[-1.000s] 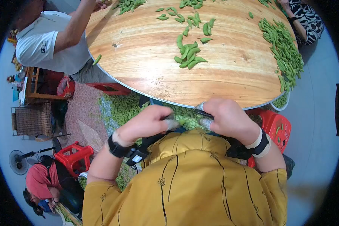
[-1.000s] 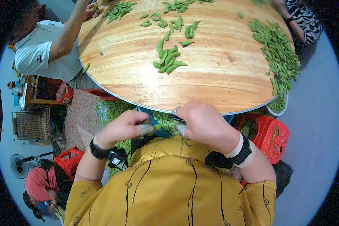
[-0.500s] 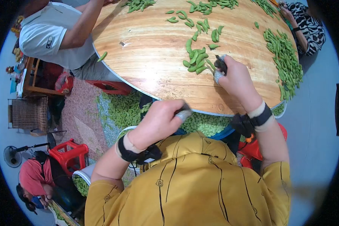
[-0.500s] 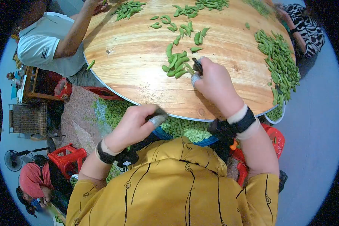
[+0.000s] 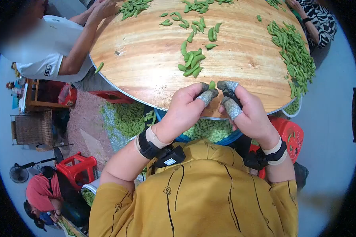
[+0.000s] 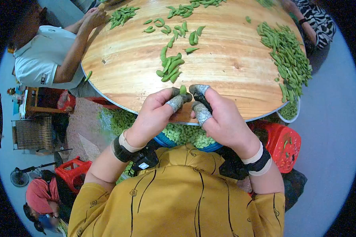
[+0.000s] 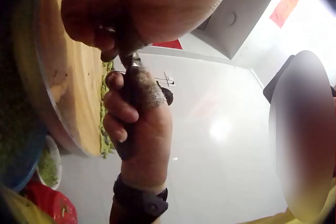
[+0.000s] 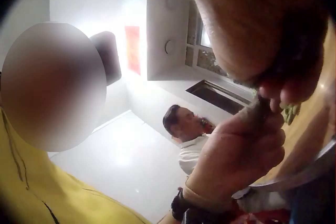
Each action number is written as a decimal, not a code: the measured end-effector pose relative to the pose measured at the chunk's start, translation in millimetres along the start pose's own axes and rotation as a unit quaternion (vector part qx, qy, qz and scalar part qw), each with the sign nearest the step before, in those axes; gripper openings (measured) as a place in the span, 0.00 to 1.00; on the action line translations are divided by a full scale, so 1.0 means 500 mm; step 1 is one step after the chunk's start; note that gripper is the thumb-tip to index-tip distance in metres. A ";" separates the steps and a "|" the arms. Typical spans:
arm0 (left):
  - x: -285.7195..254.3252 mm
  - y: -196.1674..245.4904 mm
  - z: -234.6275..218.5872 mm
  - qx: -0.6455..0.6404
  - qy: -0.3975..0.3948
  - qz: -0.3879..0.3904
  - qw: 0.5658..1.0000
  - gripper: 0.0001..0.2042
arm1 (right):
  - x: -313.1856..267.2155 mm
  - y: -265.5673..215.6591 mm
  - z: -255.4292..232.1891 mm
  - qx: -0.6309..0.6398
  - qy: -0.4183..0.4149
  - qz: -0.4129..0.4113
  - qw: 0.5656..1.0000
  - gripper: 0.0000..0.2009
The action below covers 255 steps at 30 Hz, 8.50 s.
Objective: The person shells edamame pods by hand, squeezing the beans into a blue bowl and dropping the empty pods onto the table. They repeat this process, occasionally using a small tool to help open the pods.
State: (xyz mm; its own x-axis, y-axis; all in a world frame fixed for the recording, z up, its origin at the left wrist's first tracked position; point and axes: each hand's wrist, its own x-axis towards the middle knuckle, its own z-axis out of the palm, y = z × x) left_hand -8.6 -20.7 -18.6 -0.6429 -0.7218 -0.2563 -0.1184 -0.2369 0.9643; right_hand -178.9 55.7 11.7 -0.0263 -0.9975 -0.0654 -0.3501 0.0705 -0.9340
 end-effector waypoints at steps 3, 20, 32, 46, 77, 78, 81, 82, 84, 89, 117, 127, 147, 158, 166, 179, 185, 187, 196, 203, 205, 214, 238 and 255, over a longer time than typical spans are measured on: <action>-0.004 0.001 0.007 0.000 -0.012 0.008 1.000 0.09 | -0.002 -0.006 -0.009 0.061 -0.045 0.050 0.996 0.21; -0.016 0.016 -0.024 -0.192 -0.162 -0.100 0.963 0.06 | -0.018 -0.002 -0.027 0.420 -0.163 0.186 0.873 0.17; -0.023 0.004 0.005 0.467 0.052 0.310 0.826 0.04 | -0.017 0.002 -0.010 0.197 -0.109 0.183 0.957 0.17; -0.039 0.004 0.020 0.275 -0.115 0.069 0.952 0.10 | -0.018 0.026 0.003 -0.226 0.014 -0.136 0.965 0.11; -0.198 -0.025 -0.169 0.588 0.014 -0.018 0.809 0.11 | 0.064 -0.014 0.024 -0.264 -0.042 -0.061 0.962 0.11; -0.204 -0.022 -0.172 0.587 0.014 -0.018 0.809 0.11 | 0.088 -0.008 0.032 -0.274 0.002 -0.117 0.954 0.13; -0.213 -0.011 -0.176 0.560 0.062 -0.005 0.826 0.11 | 0.153 0.006 0.064 -0.320 0.062 -0.119 0.938 0.14; -0.208 -0.012 -0.171 0.523 0.053 0.025 0.850 0.10 | 0.169 0.019 0.073 -0.346 0.071 -0.115 0.928 0.12; -0.197 -0.007 -0.160 0.471 0.037 0.093 0.877 0.09 | 0.183 0.034 0.077 -0.360 0.075 -0.115 0.923 0.11; -0.152 -0.002 -0.134 0.423 0.012 0.131 0.897 0.10 | 0.150 0.027 0.036 -0.355 0.097 -0.096 0.925 0.08; -0.035 -0.002 -0.005 0.078 0.041 0.059 0.994 0.06 | -0.014 -0.016 -0.001 0.182 -0.079 0.086 0.976 0.22; -0.046 -0.008 -0.004 0.327 0.015 0.242 0.913 0.05 | -0.005 0.013 -0.001 0.260 -0.144 0.122 0.947 0.20; -0.039 -0.008 -0.002 0.142 0.065 0.102 0.982 0.05 | -0.014 -0.009 0.004 0.255 -0.078 0.142 0.953 0.20; -0.041 0.000 0.000 0.139 0.017 0.064 0.988 0.04 | -0.007 0.013 0.006 0.305 -0.105 0.167 0.932 0.18; -0.019 -0.050 -0.039 -0.419 -0.222 -0.122 0.872 0.09 | -0.017 0.078 0.044 0.078 0.025 -0.145 0.986 0.16; -0.032 -0.037 -0.029 -0.184 -0.096 -0.120 0.971 0.07 | -0.005 0.052 0.021 0.065 -0.079 0.057 0.993 0.13; -0.104 -0.008 -0.115 0.406 -0.111 0.056 0.905 0.11 | 0.019 0.033 0.013 -0.207 -0.156 -0.139 0.956 0.08; -0.143 -0.021 -0.148 0.516 -0.108 0.100 0.844 0.11 | 0.047 0.024 0.009 -0.233 -0.095 -0.089 0.964 0.09; -0.161 -0.010 -0.134 0.515 0.032 0.075 0.853 0.07 | 0.253 0.073 0.014 -0.318 0.065 -0.177 0.929 0.09; -0.077 0.023 -0.067 0.472 0.126 0.261 0.833 0.09 | 0.172 0.047 -0.024 -0.276 0.046 -0.099 0.955 0.11; -0.028 0.030 -0.041 0.458 0.147 0.319 0.816 0.10 | 0.137 0.030 -0.038 -0.214 -0.006 -0.074 0.974 0.11; 0.013 0.018 -0.025 0.112 -0.048 0.002 0.993 0.07 | 0.042 0.015 -0.035 0.200 -0.060 0.120 0.971 0.14; -0.008 0.002 -0.011 0.476 0.089 0.295 0.824 0.08 | 0.019 0.008 -0.020 0.367 -0.123 0.209 0.898 0.18; -0.018 -0.016 -0.002 0.507 0.085 0.315 0.798 0.06 | 0.004 -0.002 -0.009 0.413 -0.139 0.234 0.869 0.18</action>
State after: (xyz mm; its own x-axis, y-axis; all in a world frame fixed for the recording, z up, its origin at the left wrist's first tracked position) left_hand -1.1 -13.0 -24.1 -0.7142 -0.5886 0.3787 -0.4189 0.7930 0.4424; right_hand -182.8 53.6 14.2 0.2835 -0.8299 -0.4805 0.4326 0.5578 -0.7083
